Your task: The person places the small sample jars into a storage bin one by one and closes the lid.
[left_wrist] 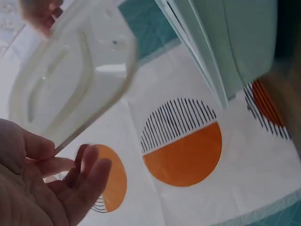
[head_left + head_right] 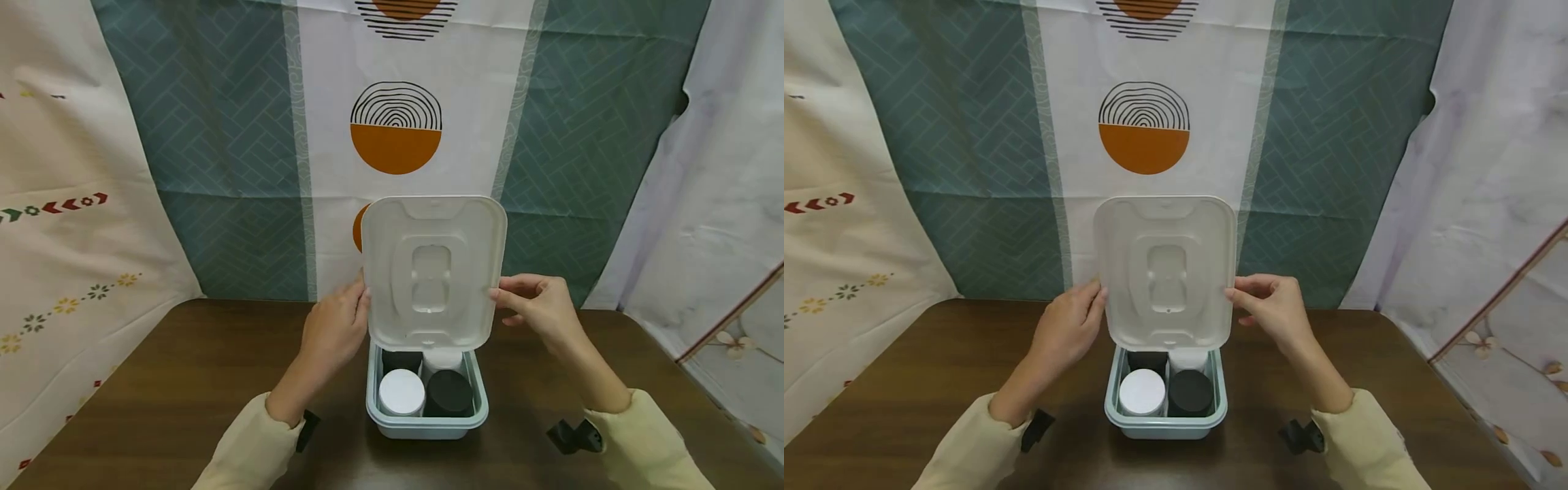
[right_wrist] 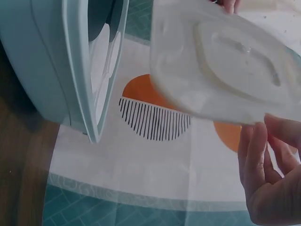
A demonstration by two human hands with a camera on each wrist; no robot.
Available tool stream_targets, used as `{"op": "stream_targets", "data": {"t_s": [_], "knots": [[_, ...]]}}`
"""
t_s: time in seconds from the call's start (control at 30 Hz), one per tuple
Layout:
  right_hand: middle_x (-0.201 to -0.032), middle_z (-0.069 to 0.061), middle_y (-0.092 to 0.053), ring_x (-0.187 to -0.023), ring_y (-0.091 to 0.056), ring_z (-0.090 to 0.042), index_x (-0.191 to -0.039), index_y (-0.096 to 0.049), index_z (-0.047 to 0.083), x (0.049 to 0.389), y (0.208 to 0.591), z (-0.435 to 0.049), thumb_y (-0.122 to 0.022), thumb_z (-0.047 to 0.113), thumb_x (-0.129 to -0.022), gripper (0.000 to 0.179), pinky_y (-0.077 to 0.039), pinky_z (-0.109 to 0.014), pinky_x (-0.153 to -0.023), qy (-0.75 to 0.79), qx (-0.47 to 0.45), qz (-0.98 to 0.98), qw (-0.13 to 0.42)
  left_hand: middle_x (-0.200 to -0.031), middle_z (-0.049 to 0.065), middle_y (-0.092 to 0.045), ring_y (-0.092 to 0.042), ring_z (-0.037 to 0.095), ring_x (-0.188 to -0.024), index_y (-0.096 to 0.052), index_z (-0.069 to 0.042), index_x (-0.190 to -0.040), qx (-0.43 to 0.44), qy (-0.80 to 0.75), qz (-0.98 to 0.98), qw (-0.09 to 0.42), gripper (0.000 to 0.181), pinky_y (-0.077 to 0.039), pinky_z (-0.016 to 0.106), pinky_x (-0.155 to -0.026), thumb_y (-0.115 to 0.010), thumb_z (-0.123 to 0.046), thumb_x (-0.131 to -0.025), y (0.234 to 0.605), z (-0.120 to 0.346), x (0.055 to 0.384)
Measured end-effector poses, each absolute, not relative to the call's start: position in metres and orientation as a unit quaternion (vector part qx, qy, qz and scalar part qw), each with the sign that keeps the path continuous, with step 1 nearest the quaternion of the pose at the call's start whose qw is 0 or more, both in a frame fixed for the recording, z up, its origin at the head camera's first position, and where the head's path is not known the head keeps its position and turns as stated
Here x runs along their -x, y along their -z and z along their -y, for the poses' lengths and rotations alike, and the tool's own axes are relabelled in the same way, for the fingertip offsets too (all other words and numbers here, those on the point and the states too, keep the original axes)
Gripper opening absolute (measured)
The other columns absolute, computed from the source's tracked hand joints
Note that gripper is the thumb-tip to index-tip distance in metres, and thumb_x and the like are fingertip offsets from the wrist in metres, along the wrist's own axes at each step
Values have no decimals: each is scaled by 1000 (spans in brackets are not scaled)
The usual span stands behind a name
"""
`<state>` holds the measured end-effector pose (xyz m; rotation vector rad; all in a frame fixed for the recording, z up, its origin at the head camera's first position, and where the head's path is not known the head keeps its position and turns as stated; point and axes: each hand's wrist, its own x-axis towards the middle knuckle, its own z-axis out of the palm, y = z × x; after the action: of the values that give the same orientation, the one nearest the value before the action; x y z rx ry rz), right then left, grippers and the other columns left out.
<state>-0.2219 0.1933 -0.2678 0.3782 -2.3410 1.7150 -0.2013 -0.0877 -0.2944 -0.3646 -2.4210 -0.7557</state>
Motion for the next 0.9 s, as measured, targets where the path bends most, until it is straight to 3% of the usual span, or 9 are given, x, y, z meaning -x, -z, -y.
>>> {"op": "stream_targets", "data": {"t_s": [0.1, 0.2, 0.23, 0.33, 0.47, 0.6, 0.7, 0.83, 0.9], "knots": [[-77, 7, -67, -68, -65, -11, -88, -68, -6, 221, 269, -191, -73, 9, -77, 19, -54, -29, -55, -591, -147, 780, 143, -76, 8, -59, -54, 23, -65, -64, -3, -106, 144, 310, 896, 285, 24, -43, 34, -53, -46, -15, -95, 294, 89, 204], [-72, 8, -67, -64, -65, -9, -83, -67, -10, 218, 272, -188, -70, -1, -76, 12, -54, -26, -57, -594, -163, 768, 176, -78, 11, -59, -55, 22, -70, -62, -1, -96, 173, 447, 849, 223, 22, -48, 29, -60, -42, -10, -96, 293, 93, 207], [-71, 10, -66, -62, -64, -7, -82, -65, -12, 218, 273, -188, -69, -5, -75, 11, -53, -24, -56, -587, -164, 770, 190, -81, 13, -59, -55, 22, -72, -61, 0, -98, 179, 498, 826, 195, 23, -50, 29, -62, -40, -9, -96, 293, 94, 208], [-68, 15, -62, -58, -57, -2, -81, -64, -14, 217, 277, -188, -69, -12, -70, 12, -48, -18, -52, -559, -161, 781, 224, -97, 18, -60, -57, 22, -83, -54, 3, -122, 180, 622, 753, 113, 36, -53, 33, -69, -32, -11, -97, 291, 97, 208], [-68, 20, -59, -58, -50, -1, -84, -64, -15, 219, 282, -189, -70, -14, -67, 18, -42, -16, -48, -533, -161, 793, 246, -98, 17, -59, -57, 20, -86, -42, 0, -135, 174, 695, 696, 48, 45, -53, 34, -72, -25, -18, -97, 290, 101, 208], [-74, 20, -63, -68, -58, -1, -90, -65, -15, 221, 287, -190, -69, -11, -71, 19, -49, -18, -55, -544, -177, 786, 235, -116, 18, -56, -58, 20, -93, -39, 0, -136, 177, 702, 690, 24, 47, -53, 35, -73, -26, -27, -99, 292, 104, 208], [-80, 17, -65, -75, -61, -3, -95, -66, -10, 223, 292, -192, -68, -6, -75, 21, -52, -21, -58, -538, -201, 788, 221, -134, 17, -45, -56, 25, -103, -38, 1, -136, 182, 692, 698, 16, 47, -52, 37, -75, -32, -28, -99, 295, 106, 209], [-84, 5, -66, -76, -61, -5, -102, -67, -2, 224, 299, -195, -67, -3, -77, 24, -51, -21, -62, -497, -234, 808, 211, -137, 17, -41, -58, 24, -98, -37, 0, -137, 171, 681, 712, -4, 46, -52, 33, -74, -41, -22, -97, 301, 107, 212], [-87, -2, -66, -78, -61, -6, -106, -66, 2, 224, 301, -196, -65, -2, -80, 26, -50, -20, -64, -474, -240, 822, 206, -126, 18, -49, -60, 19, -87, -36, 0, -138, 170, 677, 716, -22, 47, -52, 30, -69, -43, -21, -96, 304, 109, 214]]}}
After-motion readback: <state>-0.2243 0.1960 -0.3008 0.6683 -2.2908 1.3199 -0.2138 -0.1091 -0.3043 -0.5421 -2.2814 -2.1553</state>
